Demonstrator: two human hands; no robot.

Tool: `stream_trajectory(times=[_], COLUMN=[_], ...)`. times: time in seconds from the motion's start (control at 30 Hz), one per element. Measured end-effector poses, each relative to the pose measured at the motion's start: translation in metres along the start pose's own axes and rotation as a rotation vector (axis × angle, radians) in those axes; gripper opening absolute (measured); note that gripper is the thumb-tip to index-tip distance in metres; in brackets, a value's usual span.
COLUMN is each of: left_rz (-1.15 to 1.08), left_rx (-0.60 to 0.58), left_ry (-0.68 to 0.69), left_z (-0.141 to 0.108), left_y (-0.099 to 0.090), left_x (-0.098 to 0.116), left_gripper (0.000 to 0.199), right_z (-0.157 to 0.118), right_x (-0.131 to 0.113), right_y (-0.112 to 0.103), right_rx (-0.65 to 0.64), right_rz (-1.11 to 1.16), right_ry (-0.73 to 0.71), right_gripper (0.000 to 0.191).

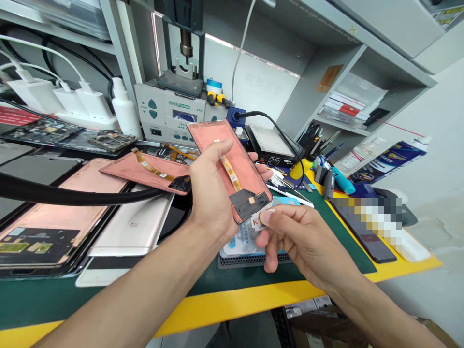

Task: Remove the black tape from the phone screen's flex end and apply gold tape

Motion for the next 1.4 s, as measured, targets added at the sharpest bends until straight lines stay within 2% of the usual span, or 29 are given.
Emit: stream_trajectory(times=[1.4], left_rz=[0.028], left_rx=[0.016], left_ry=[-0.017], left_z=[0.0011], left_y=[0.0009], left_x=[-0.0002], left_gripper=[0.027], right_z=[0.0002], right_x=[0.0008], right_y=[0.0004], right_rx=[-0.025], right_rz=[-0.014], right_ry=[0.014], right_gripper=[0.028])
Point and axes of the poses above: each hand's wrist, its own z-axis towards the middle knuckle, its own y-axis out of the palm, x = y × z, the point moved 3 cm from there along z, towards the middle knuckle, and after that the axes turned 14 degrees about -x, right-handed, at the moved point
